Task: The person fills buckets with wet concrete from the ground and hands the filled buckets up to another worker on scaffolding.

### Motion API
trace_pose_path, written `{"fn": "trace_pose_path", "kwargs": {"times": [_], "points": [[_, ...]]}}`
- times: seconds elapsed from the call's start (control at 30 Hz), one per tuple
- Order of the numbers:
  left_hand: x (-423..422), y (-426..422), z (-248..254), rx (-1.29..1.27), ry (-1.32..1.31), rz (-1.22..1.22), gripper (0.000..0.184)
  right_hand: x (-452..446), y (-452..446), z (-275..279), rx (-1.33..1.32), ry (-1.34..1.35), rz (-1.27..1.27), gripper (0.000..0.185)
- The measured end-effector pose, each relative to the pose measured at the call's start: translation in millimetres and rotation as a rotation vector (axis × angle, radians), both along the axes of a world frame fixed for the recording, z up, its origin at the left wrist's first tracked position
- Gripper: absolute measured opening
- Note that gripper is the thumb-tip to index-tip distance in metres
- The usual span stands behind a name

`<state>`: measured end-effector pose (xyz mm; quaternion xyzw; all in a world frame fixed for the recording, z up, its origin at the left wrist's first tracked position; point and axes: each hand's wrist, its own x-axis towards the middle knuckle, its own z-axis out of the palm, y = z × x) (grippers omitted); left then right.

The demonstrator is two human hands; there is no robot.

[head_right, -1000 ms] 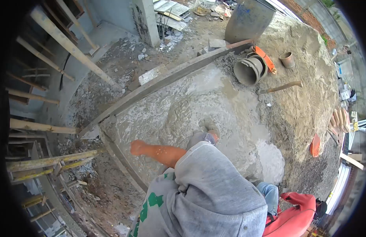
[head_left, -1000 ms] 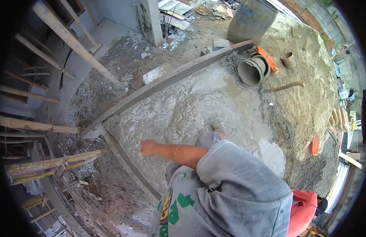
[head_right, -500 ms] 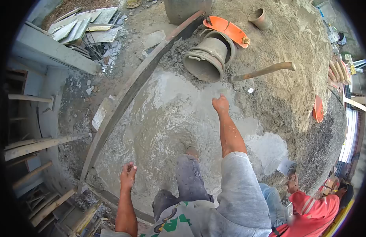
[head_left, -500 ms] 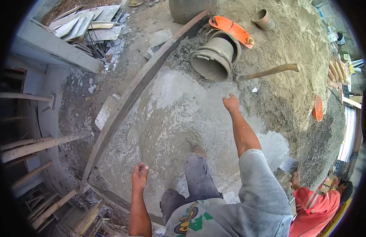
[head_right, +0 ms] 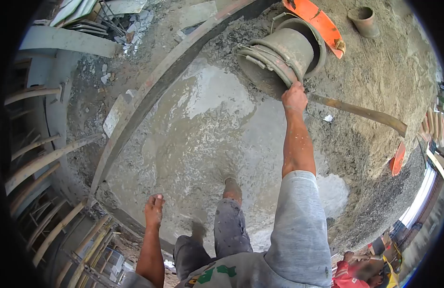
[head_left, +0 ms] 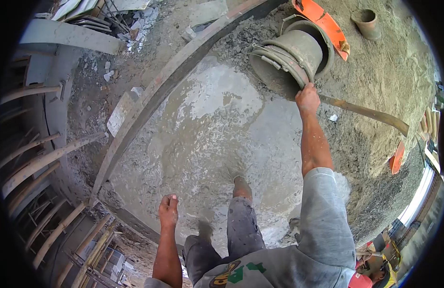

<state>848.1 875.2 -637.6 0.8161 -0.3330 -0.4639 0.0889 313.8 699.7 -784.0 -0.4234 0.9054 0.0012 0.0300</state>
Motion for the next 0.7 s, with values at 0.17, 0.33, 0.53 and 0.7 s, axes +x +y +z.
{"fn": "trace_pose_path", "kwargs": {"times": [0.17,0.33,0.53,0.7], "points": [[-34.6,-55.8,-22.3,-0.149,0.097,-0.078,0.037,39.9,8.9,47.6,-0.048,-0.033,0.283,0.032],[-101.5,-137.2,-61.5,-0.295,-0.025,-0.425,0.057,64.7,64.4,99.4,-0.060,-0.169,0.369,0.025],[-155.6,-110.4,-186.9,0.054,0.313,-0.526,0.082,83.4,106.4,87.7,0.051,-0.330,0.447,0.027],[-157.3,-78.7,-171.4,0.222,0.238,-0.601,0.069,89.1,134.9,63.5,0.178,-0.297,0.386,0.025]]}}
